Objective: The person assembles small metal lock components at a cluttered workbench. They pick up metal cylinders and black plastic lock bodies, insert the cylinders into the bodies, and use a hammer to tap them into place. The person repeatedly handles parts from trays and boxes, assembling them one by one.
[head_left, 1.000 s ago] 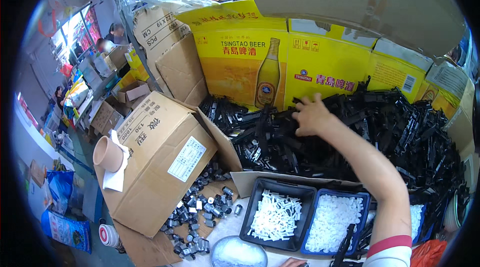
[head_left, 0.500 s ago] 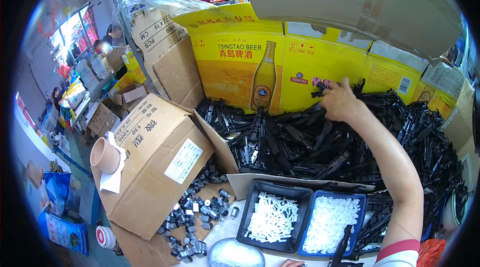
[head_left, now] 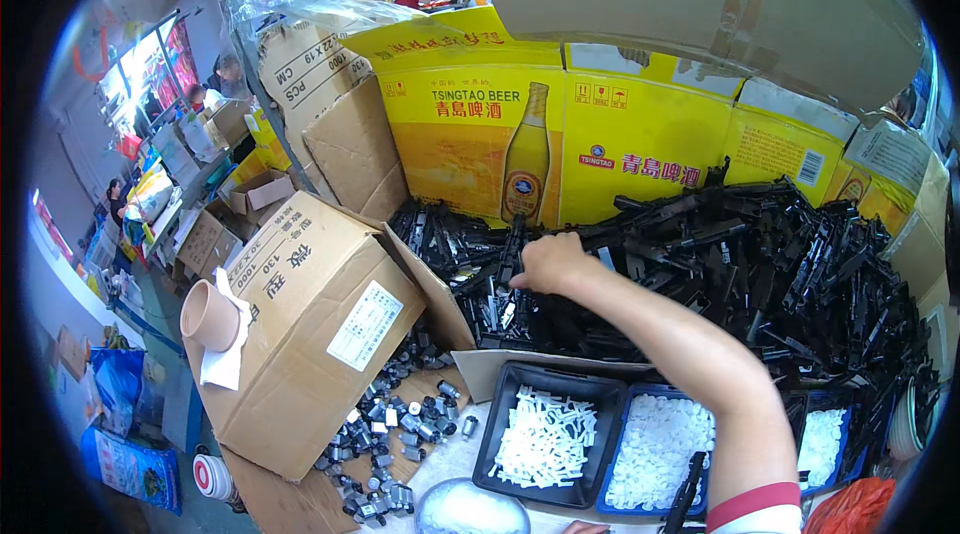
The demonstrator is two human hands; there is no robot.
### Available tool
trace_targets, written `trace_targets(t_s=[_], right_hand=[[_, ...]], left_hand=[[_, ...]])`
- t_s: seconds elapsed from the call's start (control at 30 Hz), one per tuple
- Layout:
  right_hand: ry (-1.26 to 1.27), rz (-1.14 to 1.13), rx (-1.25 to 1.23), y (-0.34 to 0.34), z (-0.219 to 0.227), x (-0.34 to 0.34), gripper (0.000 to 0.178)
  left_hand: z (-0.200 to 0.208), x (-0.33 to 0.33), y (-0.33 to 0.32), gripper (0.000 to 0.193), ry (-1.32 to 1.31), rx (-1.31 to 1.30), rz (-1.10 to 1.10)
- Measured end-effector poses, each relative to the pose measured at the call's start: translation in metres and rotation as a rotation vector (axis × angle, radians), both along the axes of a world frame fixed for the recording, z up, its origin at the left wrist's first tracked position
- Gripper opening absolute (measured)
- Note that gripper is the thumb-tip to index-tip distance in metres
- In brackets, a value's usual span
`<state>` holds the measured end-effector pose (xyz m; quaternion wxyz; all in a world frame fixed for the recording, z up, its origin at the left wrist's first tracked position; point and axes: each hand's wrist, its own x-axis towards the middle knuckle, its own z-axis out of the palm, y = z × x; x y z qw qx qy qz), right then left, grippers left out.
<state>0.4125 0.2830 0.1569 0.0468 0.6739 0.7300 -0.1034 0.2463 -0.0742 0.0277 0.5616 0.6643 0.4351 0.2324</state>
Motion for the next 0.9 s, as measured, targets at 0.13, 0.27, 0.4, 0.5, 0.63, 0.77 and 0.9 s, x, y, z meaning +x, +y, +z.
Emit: trace_targets(t_s=[0.13, 0.27, 0.4, 0.5, 0.63, 0.77, 0.9], right_hand=[[-0.195, -0.012, 0.093, 0.006, -0.046, -0.019, 0.098], [-0.009, 0.013, 0.07, 0.012, -0.053, -0.011, 0.088], [0.21, -0.022, -0.016, 0.008, -0.026, 0.026, 0.07], [0.37, -0.052, 0.094, 0.007, -0.012, 0.062, 0.062], [0.958, -0.029, 0.031, -0.003, 0.023, 0.085, 0.053], [1.248, -0.148, -0.013, -0.016, 0.057, 0.094, 0.052], [1.389, -0.147, -0.006, -0.024, 0.066, 0.099, 0.041]], left_hand=[[-0.013, -0.001, -0.004, 0.025, 0.063, -0.087, 0.0], [0.012, 0.0, 0.006, 0.023, -0.043, 0.08, 0.027], [-0.013, -0.004, -0.001, 0.023, -0.016, 0.031, 0.043], [-0.013, -0.003, -0.001, 0.022, -0.071, -0.008, 0.056], [-0.022, -0.001, -0.005, 0.022, -0.067, 0.069, 0.06], [-0.034, -0.002, -0.009, 0.023, -0.043, 0.108, 0.067], [-0.037, -0.003, -0.008, 0.025, 0.032, 0.11, 0.014]])
